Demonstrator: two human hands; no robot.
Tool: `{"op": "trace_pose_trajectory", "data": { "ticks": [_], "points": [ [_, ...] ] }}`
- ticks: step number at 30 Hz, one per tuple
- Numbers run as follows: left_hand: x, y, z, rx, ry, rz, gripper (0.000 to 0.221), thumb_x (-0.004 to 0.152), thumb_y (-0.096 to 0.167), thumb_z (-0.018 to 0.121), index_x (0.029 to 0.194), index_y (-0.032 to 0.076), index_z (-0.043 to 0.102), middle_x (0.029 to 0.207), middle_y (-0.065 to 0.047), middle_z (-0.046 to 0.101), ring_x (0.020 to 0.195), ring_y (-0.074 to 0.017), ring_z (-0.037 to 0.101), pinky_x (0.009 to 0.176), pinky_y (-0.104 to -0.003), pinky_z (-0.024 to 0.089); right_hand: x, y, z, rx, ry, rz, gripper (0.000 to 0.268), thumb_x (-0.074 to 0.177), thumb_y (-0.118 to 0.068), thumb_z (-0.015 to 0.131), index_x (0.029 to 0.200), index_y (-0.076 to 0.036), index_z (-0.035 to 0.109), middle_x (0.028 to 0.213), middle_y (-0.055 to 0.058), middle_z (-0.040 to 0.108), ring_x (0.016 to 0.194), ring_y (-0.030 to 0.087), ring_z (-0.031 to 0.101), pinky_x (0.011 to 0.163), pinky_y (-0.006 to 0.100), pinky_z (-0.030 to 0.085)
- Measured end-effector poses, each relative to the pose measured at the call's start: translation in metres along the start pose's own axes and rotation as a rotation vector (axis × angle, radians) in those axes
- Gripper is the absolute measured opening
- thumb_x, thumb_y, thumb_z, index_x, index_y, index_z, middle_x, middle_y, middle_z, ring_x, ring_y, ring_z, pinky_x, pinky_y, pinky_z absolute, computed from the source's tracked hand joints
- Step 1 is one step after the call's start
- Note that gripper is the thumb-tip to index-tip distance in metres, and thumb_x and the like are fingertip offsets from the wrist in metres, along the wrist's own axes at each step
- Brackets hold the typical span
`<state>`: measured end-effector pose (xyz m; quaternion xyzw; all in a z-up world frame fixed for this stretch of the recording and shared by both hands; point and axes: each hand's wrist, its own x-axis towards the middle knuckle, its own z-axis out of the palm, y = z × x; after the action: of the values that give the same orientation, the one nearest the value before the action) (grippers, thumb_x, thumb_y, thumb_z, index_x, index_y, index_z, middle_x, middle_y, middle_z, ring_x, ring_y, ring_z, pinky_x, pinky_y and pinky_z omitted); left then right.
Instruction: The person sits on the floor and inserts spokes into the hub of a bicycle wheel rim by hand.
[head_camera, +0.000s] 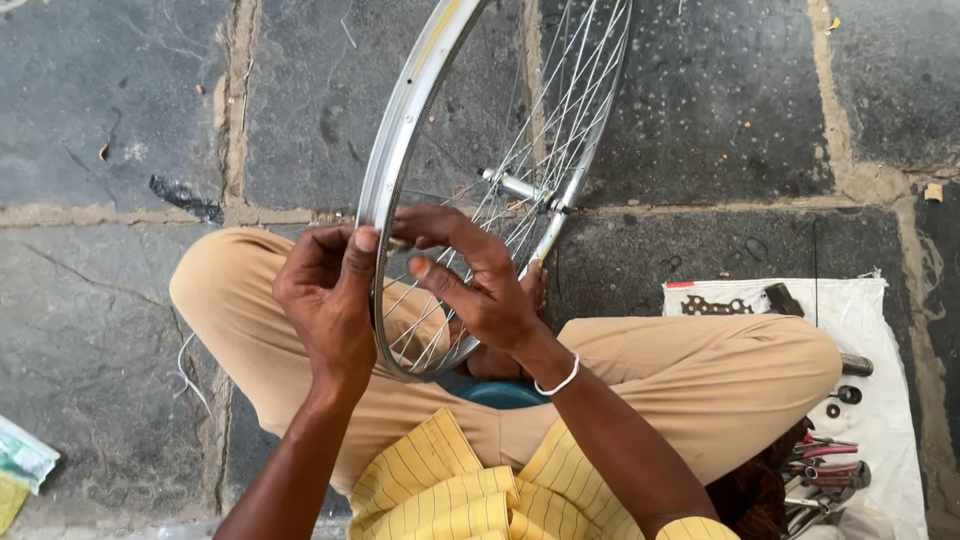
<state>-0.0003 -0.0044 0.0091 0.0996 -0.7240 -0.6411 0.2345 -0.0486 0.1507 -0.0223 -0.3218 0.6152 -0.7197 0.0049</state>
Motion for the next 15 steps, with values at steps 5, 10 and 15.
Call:
{"op": "trace_pose_trajectory", "data": {
  "ticks": [5,10,15],
  "points": [
    [0.007,0.002,0.004,-0.267,-0.170,-0.009,0.037,0.099,0.028,0.073,0.124,0.001,0.068,0.108,-0.006,0.071,0.097,-0.0113,0.067,0.086,-0.026,0.057,0.008,0.013,0.013,-0.480,0.212,-0.165,0.036,0.092,-0.004,0.080,0.120,-0.004,0.058,0.117,0.012,0.067,0.093,0.021,0.073,0.075,0.031,0.061],
    [0.010,0.000,-0.002,-0.208,-0.196,-0.008,0.029,0.101,0.026,0.074,0.113,0.000,0.075,0.107,-0.006,0.070,0.094,-0.0121,0.064,0.081,-0.026,0.057,0.007,0.009,0.031,-0.596,0.299,-0.294,0.039,0.090,-0.002,0.080,0.119,0.001,0.054,0.115,0.015,0.067,0.087,0.024,0.075,0.071,0.033,0.061],
    [0.007,-0.004,0.001,-0.327,-0.165,-0.023,0.026,0.097,0.022,0.076,0.114,0.003,0.069,0.105,-0.004,0.070,0.093,-0.0113,0.064,0.084,-0.024,0.055,0.011,0.015,0.019,-0.614,0.270,-0.299,0.037,0.094,-0.002,0.078,0.119,-0.001,0.051,0.114,0.012,0.065,0.088,0.026,0.073,0.070,0.033,0.059]
  ]
}}
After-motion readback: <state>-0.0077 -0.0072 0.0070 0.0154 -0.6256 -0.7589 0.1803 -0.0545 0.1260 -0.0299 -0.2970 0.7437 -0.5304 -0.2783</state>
